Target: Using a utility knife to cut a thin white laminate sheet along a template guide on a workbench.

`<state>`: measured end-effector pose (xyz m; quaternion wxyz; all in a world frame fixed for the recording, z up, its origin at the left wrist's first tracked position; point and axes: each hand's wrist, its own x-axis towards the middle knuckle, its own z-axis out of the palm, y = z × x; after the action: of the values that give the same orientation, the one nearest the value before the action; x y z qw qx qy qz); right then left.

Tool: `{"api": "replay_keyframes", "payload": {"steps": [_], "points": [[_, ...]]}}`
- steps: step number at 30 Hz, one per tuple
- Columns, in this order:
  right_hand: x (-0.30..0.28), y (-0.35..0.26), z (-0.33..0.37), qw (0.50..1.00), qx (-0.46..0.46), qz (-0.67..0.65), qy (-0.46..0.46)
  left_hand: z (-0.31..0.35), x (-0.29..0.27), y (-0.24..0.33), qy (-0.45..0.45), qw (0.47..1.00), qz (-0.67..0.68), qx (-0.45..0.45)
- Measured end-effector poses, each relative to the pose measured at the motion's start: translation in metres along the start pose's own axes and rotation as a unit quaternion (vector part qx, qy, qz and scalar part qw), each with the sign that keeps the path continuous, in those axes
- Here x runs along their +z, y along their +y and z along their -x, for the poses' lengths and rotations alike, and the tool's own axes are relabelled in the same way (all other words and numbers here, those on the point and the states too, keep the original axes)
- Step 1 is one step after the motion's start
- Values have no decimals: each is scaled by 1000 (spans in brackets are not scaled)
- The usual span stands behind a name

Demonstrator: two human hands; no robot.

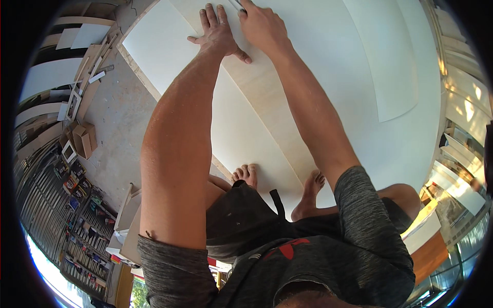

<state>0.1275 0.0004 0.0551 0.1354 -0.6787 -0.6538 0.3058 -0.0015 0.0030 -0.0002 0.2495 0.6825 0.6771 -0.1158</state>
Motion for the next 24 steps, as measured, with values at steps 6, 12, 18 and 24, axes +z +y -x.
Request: {"api": "replay_keyframes", "payload": {"steps": [6,12,18,24], "points": [[23,-3,-37,1000,-29,5,0,4,-2,0,-11,1000,8,10],[33,-5,-52,997,-45,59,-17,5,-2,1,-24,1000,-3,-6],[34,-6,-53,994,-78,77,0,-3,18,-36,39,987,91,129],[31,-9,4,985,-31,163,53,8,-11,9,-79,997,0,-18]]}}
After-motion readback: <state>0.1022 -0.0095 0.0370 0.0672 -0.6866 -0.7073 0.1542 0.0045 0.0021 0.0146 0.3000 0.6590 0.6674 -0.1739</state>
